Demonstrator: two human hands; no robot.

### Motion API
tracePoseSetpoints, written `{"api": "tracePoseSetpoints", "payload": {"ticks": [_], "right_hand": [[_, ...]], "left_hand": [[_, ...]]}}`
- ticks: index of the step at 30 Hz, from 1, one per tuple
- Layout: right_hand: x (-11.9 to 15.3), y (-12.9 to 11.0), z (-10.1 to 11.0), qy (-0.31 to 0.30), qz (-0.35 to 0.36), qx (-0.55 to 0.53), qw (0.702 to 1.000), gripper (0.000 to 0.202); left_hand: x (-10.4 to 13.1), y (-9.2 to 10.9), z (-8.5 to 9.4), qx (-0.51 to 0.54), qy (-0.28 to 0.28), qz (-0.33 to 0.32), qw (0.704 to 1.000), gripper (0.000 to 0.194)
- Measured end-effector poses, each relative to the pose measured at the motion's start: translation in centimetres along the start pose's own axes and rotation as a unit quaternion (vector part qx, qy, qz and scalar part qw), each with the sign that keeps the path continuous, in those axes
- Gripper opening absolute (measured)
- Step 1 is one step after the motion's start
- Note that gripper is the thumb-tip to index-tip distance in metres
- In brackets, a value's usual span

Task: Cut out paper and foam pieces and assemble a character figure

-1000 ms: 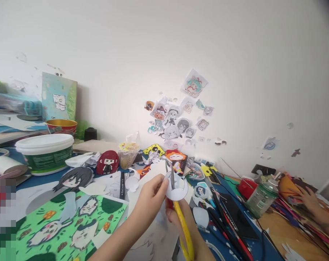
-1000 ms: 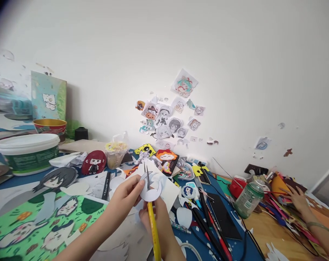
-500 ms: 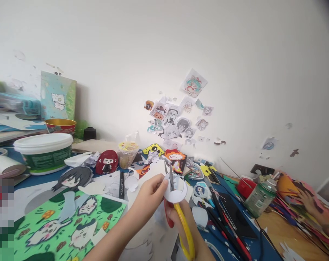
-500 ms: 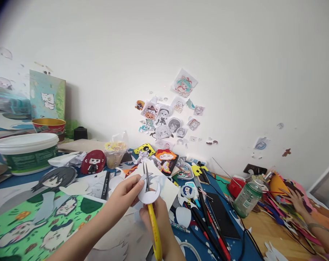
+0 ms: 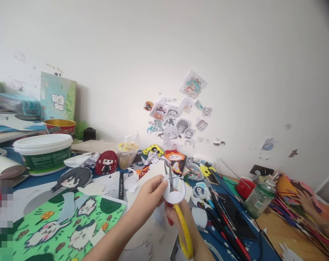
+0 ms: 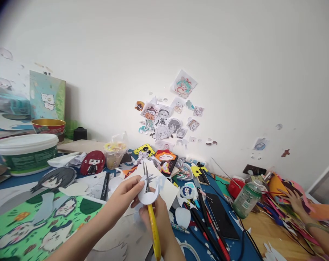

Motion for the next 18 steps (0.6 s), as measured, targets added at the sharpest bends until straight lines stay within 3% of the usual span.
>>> {"api": "tracePoseSetpoints", "payload": {"ticks": [5, 9, 12, 15, 18], "right_hand": [[0.8, -0.3, 0.5, 0.023, 0.032, -0.002, 0.999, 0.038], [0.6, 1.5, 1.6, 0.084, -0.006, -0.004, 0.996, 0.047], [-0.1, 2.7, 2.9, 0.134, -0.021, -0.028, 0.990, 0.041], [-0.5, 2.4, 4.2, 0.176, -0.023, -0.046, 0.983, 0.035], [-0.1, 0.8, 5.1, 0.206, -0.011, -0.104, 0.973, 0.040]], "left_hand": [[-0.2, 0.5, 2.1, 0.010, 0.080, -0.021, 0.996, 0.032], [-0.1, 1.7, 4.7, -0.030, 0.166, -0.055, 0.984, 0.030], [-0.1, 2.0, 5.8, -0.054, 0.203, -0.056, 0.976, 0.029], [-0.4, 1.4, 5.4, -0.037, 0.172, -0.028, 0.984, 0.029], [-0.8, 0.2, 3.1, -0.025, 0.065, 0.018, 0.997, 0.029]]}}
Point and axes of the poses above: each hand's wrist, its own x-axis away from the middle knuckle, its own z-axis out of the back of the hand, y = z × x, the point moved 9 cm from there along -x, towards the middle knuckle, and after that the axes turned 4 degrees about y, right-handed, at the moved point
